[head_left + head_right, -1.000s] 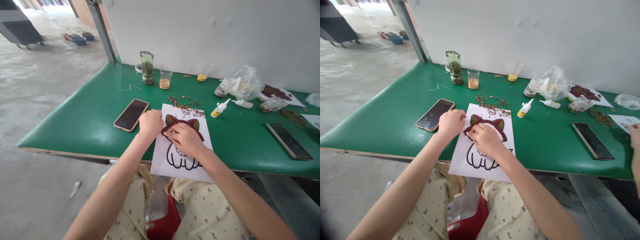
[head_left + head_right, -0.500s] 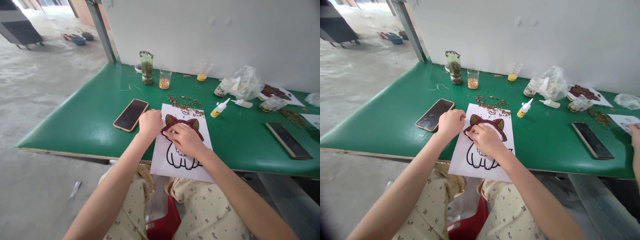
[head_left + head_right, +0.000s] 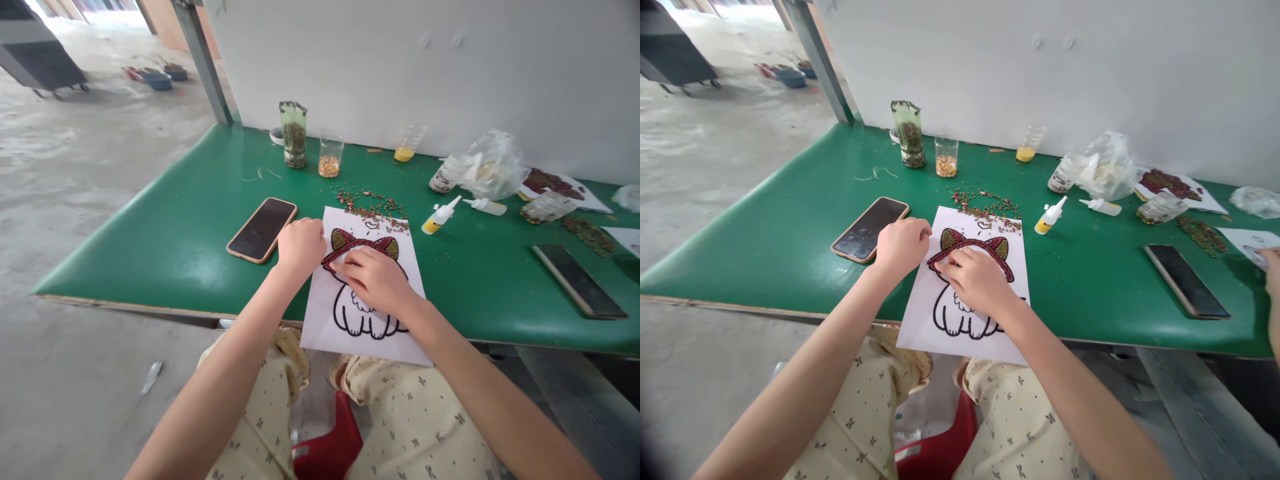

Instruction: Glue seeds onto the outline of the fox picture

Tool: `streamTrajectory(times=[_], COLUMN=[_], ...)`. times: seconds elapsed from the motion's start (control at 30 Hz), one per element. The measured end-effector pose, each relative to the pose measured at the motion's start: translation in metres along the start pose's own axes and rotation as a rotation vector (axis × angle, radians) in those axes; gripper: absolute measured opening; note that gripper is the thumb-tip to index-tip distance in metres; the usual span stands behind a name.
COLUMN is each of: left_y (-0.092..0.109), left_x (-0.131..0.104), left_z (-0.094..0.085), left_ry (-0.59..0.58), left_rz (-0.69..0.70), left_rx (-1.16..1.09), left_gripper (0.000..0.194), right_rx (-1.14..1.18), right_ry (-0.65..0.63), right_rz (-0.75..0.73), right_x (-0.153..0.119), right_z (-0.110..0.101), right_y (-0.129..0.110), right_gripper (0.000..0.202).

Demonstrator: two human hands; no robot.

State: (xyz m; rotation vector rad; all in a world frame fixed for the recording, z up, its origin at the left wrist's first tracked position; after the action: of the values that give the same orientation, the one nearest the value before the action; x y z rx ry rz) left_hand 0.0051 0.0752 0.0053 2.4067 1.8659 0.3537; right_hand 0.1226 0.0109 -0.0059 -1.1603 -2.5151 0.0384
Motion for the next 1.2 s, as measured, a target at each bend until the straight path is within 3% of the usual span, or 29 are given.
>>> streamTrajectory(times=[0.1, 0.23, 0.4, 0.53, 0.7, 0.83, 1.03, 1.2], left_y=[0.0, -0.001, -0.005, -0.008, -0.019, -0.031, -0.035, -0.027], left_x=[0.001, 0.002, 0.006, 0.012, 0.022, 0.027, 0.03, 0.029], left_z=[-0.001, 0.0, 0.002, 0.001, 0.002, -0.002, -0.009, -0.018], left_ry=[-0.002, -0.004, 0.007, 0.067, 0.089, 0.122, 0.118, 0.133], left_rz=[-0.002, -0.012, -0.047, -0.042, -0.065, -0.082, -0.062, -0.056], left_rx=[0.001, -0.006, -0.042, -0.107, -0.18, -0.202, -0.222, -0.22], left_gripper=[0.03, 0.031, 0.032, 0.034, 0.034, 0.035, 0.035, 0.036], right_rx=[0.01, 0.062, 0.138, 0.132, 0.09, 0.072, 0.018, 0.045], right_ry=[0.009, 0.075, 0.194, 0.281, 0.399, 0.367, 0.331, 0.331], right_rz=[0.005, 0.14, 0.434, 0.63, 0.609, 0.48, 0.541, 0.514], right_x=[0.0, 0.001, -0.007, -0.009, 0.025, 0.047, 0.032, 0.029], right_z=[-0.001, -0.009, -0.023, -0.03, -0.032, -0.02, -0.011, -0.006], right_y=[0.001, 0.017, 0.06, 0.098, 0.131, 0.151, 0.177, 0.17], right_gripper=[0.029, 0.03, 0.017, 0.019, 0.029, 0.044, 0.039, 0.036])
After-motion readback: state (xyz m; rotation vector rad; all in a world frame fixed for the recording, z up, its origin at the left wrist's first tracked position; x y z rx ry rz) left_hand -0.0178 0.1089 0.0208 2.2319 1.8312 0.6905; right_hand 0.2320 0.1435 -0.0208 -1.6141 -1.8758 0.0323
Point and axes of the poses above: each hand's wrist, its own x-axis towards the middle knuckle, its own z-axis out of the palm, y = z × x, the point moved 7 cm from there along x, towards the middle knuckle, and after that the axes turned 8 degrees about z, right-handed, at the moved point
